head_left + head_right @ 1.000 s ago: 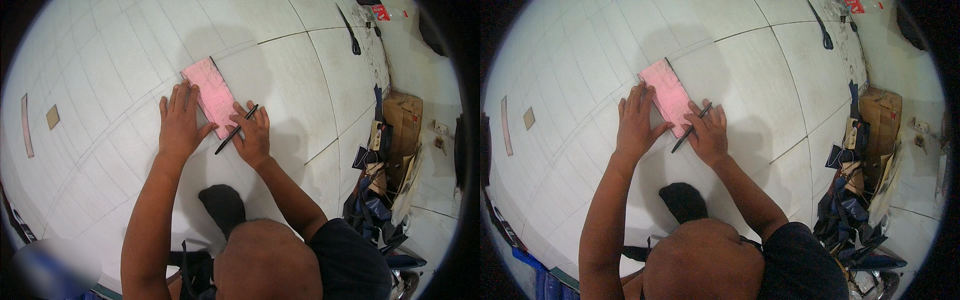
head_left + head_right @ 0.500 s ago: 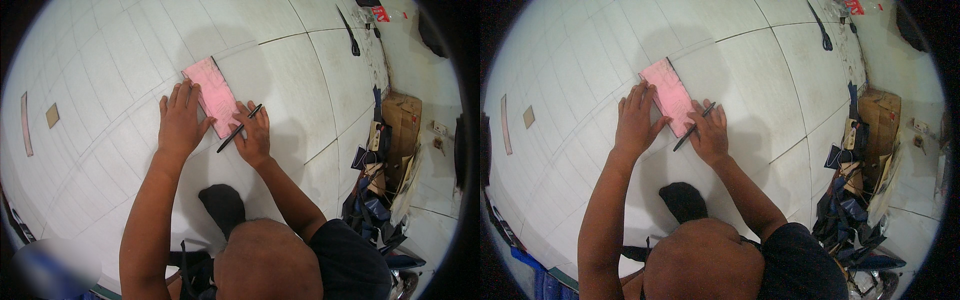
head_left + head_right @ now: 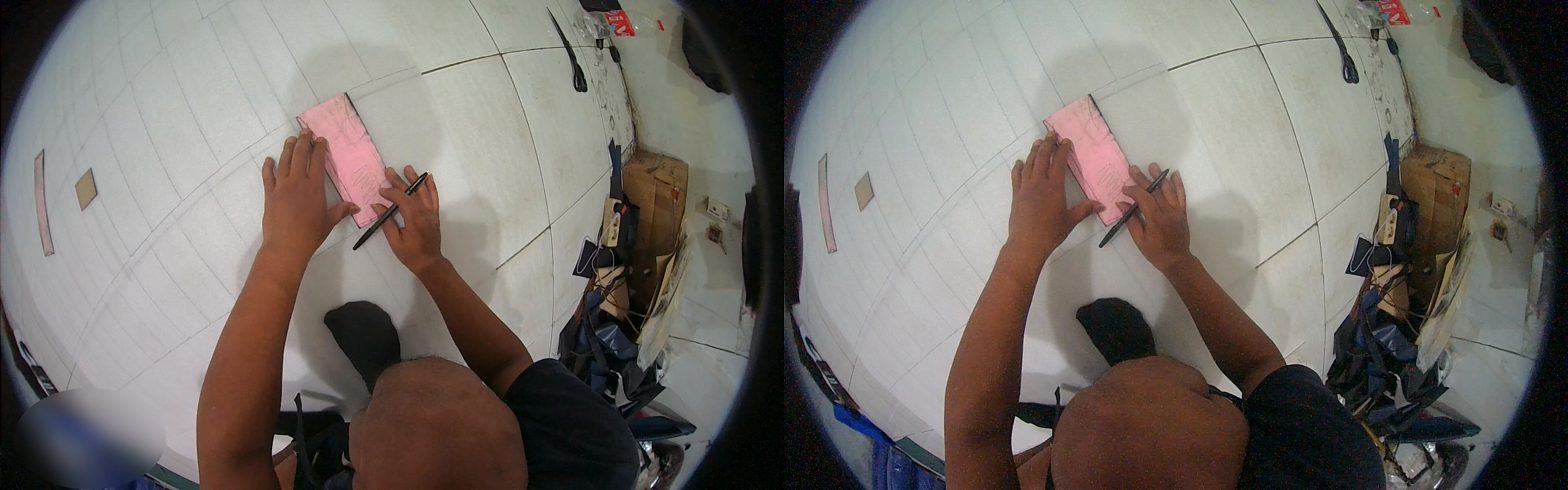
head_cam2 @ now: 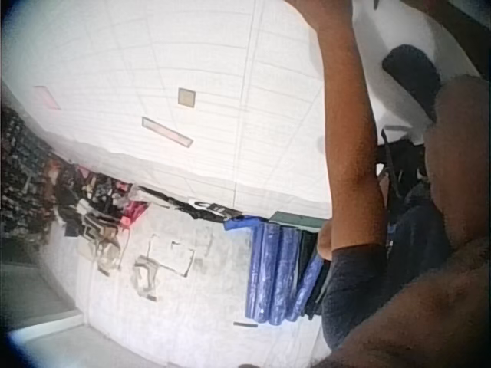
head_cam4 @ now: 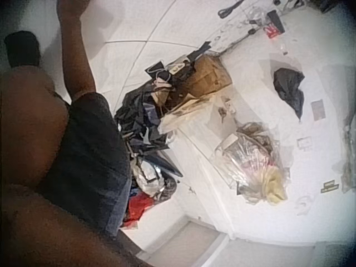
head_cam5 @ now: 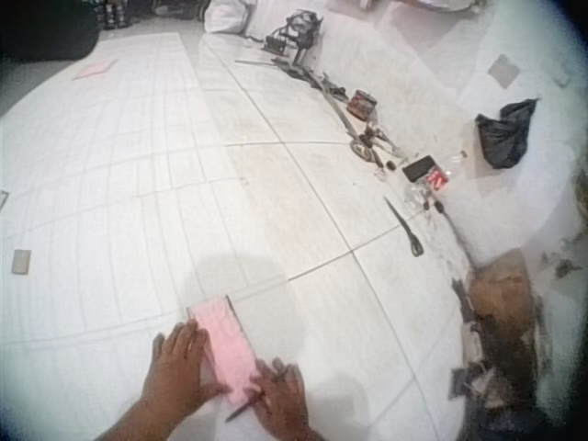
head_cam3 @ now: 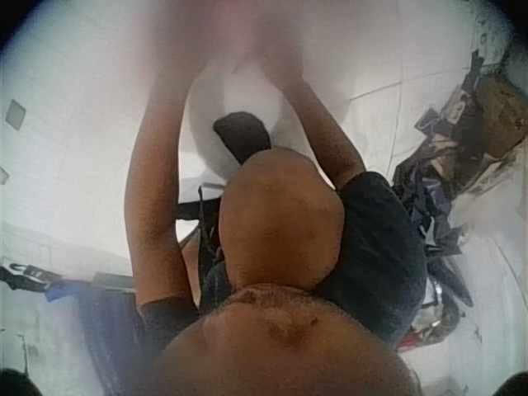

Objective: The person sits on a tiled floor and uses a pen to draw lines on a pink rectangular piece of fabric. They repeatedly reposition the fabric and draw additional lines on its surface. The person then moves the fabric aside and walks toward a staircase.

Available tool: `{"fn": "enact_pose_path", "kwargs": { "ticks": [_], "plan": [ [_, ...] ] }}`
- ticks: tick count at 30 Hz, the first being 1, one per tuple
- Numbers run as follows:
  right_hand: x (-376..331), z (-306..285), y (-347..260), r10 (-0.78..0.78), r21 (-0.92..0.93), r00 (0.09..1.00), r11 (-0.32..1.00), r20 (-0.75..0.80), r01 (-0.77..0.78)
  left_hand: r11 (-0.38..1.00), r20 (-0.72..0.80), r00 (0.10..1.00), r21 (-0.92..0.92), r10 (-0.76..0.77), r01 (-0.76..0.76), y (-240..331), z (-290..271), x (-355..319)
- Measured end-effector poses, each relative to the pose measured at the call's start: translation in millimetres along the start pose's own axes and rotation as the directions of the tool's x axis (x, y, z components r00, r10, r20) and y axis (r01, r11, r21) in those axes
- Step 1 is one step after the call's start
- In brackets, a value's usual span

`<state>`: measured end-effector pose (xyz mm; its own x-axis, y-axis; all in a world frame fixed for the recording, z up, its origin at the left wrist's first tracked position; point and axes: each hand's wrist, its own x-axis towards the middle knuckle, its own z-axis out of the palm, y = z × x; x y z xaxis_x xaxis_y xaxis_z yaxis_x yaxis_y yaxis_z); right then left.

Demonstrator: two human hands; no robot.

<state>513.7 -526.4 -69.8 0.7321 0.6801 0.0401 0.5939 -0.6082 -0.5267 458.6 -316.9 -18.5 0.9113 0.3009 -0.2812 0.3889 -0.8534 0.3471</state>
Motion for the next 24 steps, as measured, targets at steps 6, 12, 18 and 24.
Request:
{"fn": "enact_pose_path", "kwargs": {
  "ticks": [6,12,18,24],
  "plan": [
    [1,-6,-2,0.055,0.202,0.986,0.979,-0.16,-0.021,0.999,0.008,0.999,-0.016,-0.031,0.031,3,-1,2],
    [-29,-30,-4,0.273,0.638,0.957,0.755,-0.095,-0.152,0.998,0.072,0.996,0.045,-0.054,0.051,9,-6,6],
    [-37,-37,-32,0.448,0.667,0.887,0.628,0.11,-0.4,0.999,0.046,0.999,0.032,-0.028,0.026,8,-5,5],
    [-31,-33,-31,0.139,0.414,0.989,0.898,0.049,-0.146,1.0,0.04,0.999,0.012,-0.013,0.013,8,-6,6]
  ]
}}
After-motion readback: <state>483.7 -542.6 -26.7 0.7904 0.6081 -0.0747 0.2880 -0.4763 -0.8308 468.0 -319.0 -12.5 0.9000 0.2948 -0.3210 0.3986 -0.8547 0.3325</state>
